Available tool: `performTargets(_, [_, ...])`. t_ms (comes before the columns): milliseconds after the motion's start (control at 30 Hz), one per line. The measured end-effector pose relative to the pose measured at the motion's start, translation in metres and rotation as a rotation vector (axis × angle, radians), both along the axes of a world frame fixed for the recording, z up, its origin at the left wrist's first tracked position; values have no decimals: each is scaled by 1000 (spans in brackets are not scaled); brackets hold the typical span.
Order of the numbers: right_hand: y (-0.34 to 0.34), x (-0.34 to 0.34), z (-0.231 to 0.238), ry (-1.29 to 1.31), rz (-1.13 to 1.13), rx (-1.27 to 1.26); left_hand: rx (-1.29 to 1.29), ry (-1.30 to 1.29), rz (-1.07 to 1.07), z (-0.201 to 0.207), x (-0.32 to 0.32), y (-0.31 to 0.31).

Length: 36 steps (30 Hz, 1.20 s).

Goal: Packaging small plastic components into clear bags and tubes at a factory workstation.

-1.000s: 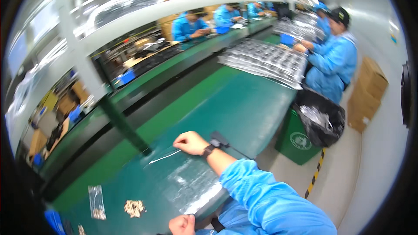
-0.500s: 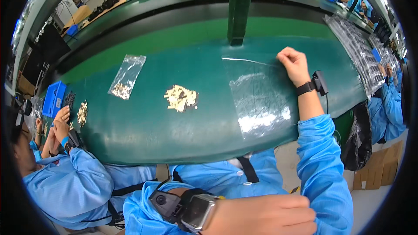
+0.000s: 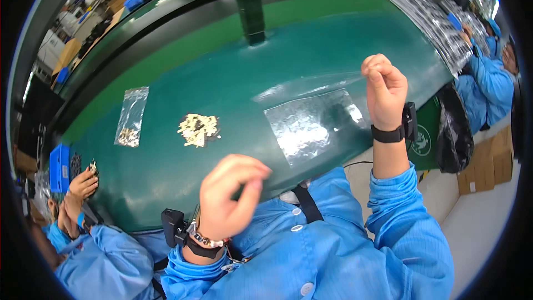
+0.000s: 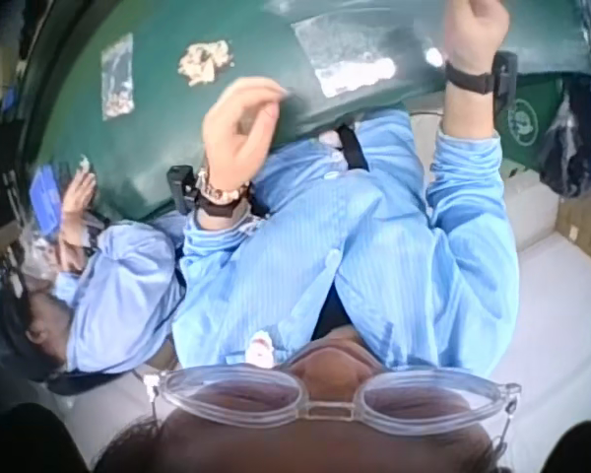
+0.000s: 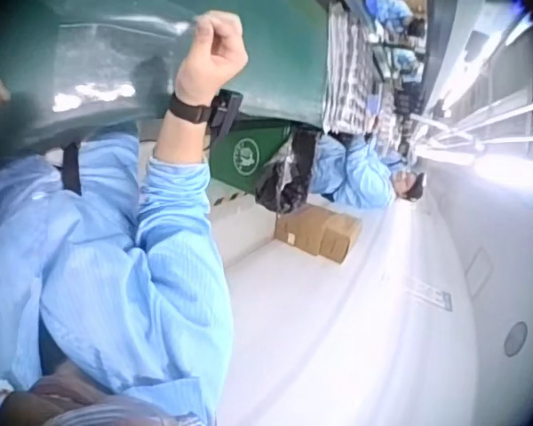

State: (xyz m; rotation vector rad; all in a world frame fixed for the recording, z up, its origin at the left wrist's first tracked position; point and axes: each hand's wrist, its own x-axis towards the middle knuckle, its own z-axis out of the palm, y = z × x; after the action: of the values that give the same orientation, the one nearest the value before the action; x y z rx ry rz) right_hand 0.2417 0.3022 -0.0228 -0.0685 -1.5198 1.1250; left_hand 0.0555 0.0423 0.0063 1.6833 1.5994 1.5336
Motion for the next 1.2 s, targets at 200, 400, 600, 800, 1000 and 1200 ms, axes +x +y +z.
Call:
performTargets(200, [-23, 35, 4, 108, 25, -20, -22, 59, 303, -11, 19, 25])
performTargets(400, [-35, 45, 19, 175, -14, 55, 179, 232, 252, 4, 21, 42])
performTargets(600, [-38, 56, 31, 165, -48, 166, 233, 198, 256, 22, 30, 37])
performTargets(800, [-40, 63, 33, 203, -105, 204, 225, 230, 195, 34, 40, 26])
performTargets(1000, [-46, 65, 33, 246, -175, 192, 218, 271, 78, 43, 43, 27])
performTargets(1200, [-48, 66, 38, 302, -122, 215, 240, 230, 47, 49, 43, 25])
